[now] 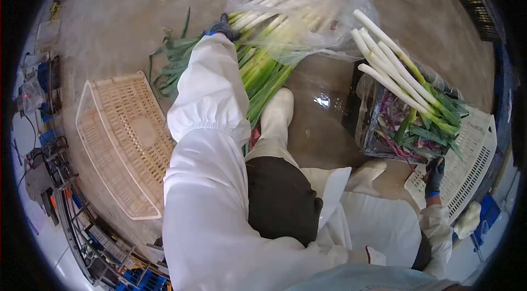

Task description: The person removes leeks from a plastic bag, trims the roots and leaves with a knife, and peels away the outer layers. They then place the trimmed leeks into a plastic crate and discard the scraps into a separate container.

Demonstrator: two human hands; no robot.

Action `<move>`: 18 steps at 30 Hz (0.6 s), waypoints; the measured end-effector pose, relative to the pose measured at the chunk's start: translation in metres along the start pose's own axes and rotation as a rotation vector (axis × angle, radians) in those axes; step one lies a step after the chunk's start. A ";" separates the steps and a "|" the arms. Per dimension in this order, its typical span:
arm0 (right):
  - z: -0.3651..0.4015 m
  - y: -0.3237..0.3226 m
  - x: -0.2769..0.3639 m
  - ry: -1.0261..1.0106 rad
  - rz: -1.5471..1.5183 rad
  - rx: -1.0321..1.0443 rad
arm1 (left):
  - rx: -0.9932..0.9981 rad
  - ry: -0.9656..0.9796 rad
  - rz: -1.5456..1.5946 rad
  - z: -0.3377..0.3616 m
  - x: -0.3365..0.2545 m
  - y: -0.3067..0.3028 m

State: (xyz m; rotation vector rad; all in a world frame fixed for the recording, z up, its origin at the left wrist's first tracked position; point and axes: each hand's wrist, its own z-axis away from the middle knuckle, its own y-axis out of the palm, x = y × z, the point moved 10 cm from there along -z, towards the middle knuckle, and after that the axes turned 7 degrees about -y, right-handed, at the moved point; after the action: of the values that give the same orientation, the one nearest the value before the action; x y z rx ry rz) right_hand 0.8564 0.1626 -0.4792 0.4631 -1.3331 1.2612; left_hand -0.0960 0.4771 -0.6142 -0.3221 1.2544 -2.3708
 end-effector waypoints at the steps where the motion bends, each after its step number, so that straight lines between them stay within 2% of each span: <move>1: 0.000 -0.002 -0.002 0.013 0.001 -0.010 | -0.010 0.018 0.028 0.000 0.001 0.009; 3: 0.002 0.004 0.003 0.016 0.001 -0.039 | -0.037 0.056 0.082 0.010 -0.002 0.012; 4: 0.003 0.008 0.007 0.006 0.002 -0.059 | -0.075 0.222 -0.050 0.025 -0.019 0.014; 7: 0.004 0.009 0.011 -0.009 0.022 -0.094 | -0.279 0.148 -0.211 0.081 -0.032 -0.009; 8: 0.004 0.009 0.011 -0.013 0.030 -0.103 | -0.364 0.158 -0.306 0.081 -0.032 0.002; 11: 0.001 0.012 0.011 -0.050 0.057 0.012 | -0.526 0.216 -0.290 0.123 -0.045 -0.013; 12: 0.000 0.010 0.010 -0.027 0.088 0.008 | -0.513 0.206 -0.248 0.129 -0.047 -0.023; 15: -0.004 0.006 0.006 0.048 0.157 0.031 | -0.525 0.396 -0.114 0.081 -0.052 -0.031; 17: -0.009 0.004 0.000 0.107 0.175 0.093 | -0.417 0.340 -0.036 0.049 -0.051 -0.043; 18: -0.007 0.013 0.008 0.074 0.116 0.134 | -0.364 0.314 0.003 0.034 -0.052 -0.047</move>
State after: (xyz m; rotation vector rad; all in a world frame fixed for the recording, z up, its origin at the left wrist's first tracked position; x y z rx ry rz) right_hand 0.8463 0.1761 -0.4792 0.4331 -1.2318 1.4567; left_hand -0.0492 0.5008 -0.5564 -0.0536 1.8353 -2.2411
